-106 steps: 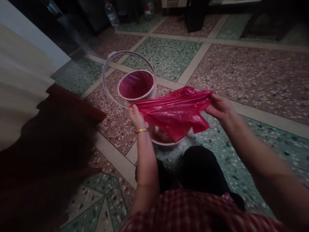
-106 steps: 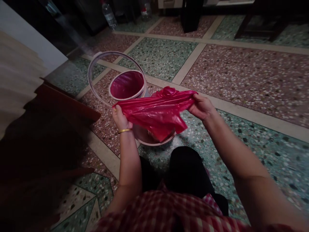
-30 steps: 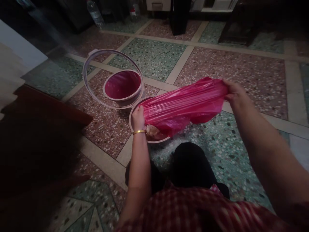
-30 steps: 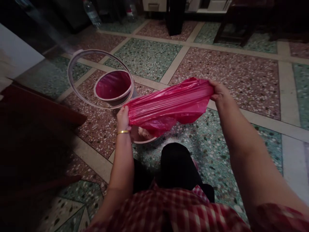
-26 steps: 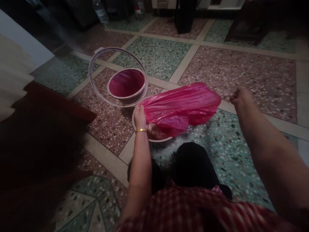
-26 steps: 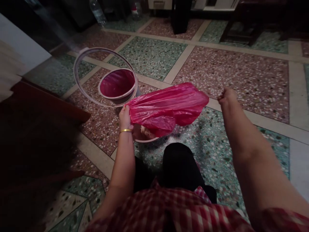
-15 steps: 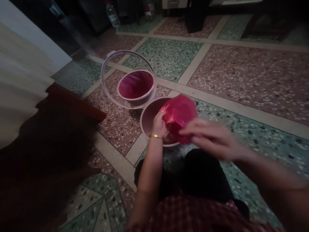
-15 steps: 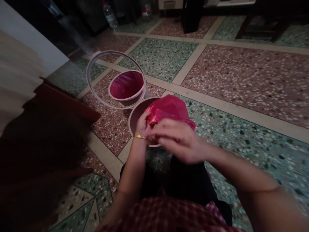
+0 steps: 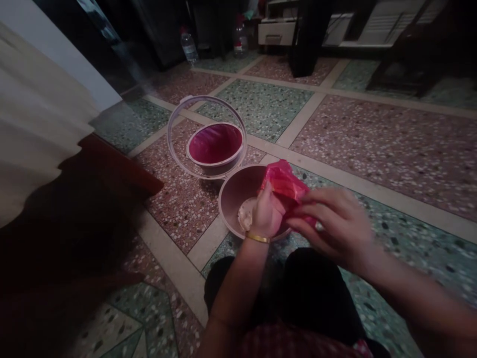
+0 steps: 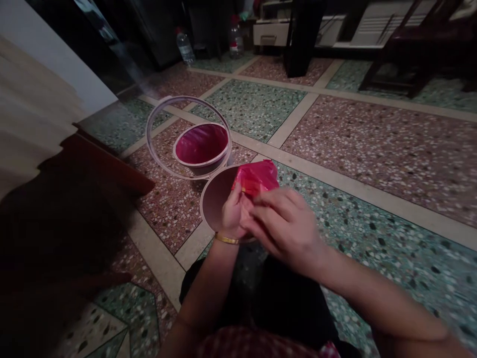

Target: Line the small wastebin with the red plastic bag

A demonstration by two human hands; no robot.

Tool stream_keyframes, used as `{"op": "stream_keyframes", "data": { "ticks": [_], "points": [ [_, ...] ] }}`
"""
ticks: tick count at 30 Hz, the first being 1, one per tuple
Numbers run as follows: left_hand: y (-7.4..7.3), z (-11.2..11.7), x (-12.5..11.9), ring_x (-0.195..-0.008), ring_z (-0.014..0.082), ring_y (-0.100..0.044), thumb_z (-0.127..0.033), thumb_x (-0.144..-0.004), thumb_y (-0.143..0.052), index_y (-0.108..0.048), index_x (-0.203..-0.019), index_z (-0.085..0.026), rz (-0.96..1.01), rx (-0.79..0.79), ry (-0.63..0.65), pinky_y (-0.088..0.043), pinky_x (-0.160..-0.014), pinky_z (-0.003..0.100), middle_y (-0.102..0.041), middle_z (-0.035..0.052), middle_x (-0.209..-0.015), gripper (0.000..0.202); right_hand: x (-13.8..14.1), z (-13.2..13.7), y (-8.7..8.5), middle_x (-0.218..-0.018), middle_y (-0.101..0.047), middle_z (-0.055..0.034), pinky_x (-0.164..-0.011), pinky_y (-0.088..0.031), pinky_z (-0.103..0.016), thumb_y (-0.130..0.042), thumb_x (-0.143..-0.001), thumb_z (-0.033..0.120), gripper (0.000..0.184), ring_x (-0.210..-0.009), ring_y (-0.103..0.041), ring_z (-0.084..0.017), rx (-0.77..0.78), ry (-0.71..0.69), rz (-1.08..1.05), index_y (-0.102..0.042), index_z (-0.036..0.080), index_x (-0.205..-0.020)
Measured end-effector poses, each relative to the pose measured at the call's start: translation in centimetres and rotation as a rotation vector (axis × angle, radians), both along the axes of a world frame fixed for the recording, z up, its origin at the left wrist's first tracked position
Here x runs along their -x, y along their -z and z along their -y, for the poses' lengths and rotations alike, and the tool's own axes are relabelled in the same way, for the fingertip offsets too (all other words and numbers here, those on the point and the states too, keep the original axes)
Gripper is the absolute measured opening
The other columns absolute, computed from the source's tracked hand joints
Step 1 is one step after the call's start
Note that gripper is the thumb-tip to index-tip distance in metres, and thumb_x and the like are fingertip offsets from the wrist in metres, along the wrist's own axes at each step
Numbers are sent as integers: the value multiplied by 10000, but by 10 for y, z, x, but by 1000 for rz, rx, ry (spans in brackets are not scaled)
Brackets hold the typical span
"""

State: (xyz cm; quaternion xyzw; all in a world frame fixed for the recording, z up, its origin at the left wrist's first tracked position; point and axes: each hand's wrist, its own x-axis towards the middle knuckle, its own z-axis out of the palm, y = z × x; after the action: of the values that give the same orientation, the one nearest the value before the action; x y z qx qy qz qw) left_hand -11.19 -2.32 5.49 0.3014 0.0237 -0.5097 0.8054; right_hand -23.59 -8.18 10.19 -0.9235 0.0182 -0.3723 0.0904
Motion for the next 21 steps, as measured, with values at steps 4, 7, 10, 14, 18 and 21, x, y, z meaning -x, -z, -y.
{"op": "stream_keyframes", "data": {
  "ticks": [4, 7, 10, 14, 18, 21],
  "points": [
    [-4, 2, 14, -1192, 196, -645, -335, -994, -512, -721, -961, -190, 73, 15, -114, -487, -1055, 319, -734, 77, -1095, 256, -25, 30, 25, -1170, -668, -110, -901, -476, -417, -561, -942, 237, 255, -1097, -587, -249, 173, 145, -84, -668, 244, -1174],
    [-3, 2, 15, -1278, 235, -589, -398, -950, -601, -713, -988, -206, 115, 37, -106, -467, -1081, 369, -722, 78, -1139, 225, -24, 52, 35, -1035, -704, -96, -802, -482, -347, -501, -952, 190, 262, -907, -621, -194, 150, 56, -157, -690, 222, -1131],
    [-2, 1, 13, -1174, 241, -645, -407, -940, -620, -693, -934, -182, 88, -6, -83, -505, -999, 358, -731, 84, -1021, 237, -20, 60, 36, -957, -721, -90, -727, -477, -306, -493, -953, 221, 245, -809, -640, -175, 3, 52, -175, -708, 203, -1070],
    [2, 0, 15, -897, 157, -698, -271, -892, -692, -625, -821, -173, 90, -77, -88, -516, -854, 261, -694, 21, -813, 139, -28, 55, 43, -776, -694, -62, -611, -422, -275, -471, -949, 303, 254, -655, -606, -152, -266, 125, -198, -690, 189, -889],
    [15, 2, 14, -793, 136, -670, -217, -790, -786, -657, -850, -159, 231, -56, -47, -495, -822, 250, -683, 7, -771, 154, -40, 52, 54, -618, -571, -31, -552, -322, -254, -532, -833, 281, 197, -556, -481, -122, -424, 170, -222, -523, 183, -663],
    [28, 6, 8, -668, 115, -621, -290, -760, -812, -660, -758, -141, 319, -85, -30, -482, -725, 236, -642, -5, -656, 213, -43, 52, 59, -602, -510, -19, -552, -280, -246, -560, -774, 257, 220, -554, -415, -104, -475, 130, -251, -429, 180, -615]
  ]
}}
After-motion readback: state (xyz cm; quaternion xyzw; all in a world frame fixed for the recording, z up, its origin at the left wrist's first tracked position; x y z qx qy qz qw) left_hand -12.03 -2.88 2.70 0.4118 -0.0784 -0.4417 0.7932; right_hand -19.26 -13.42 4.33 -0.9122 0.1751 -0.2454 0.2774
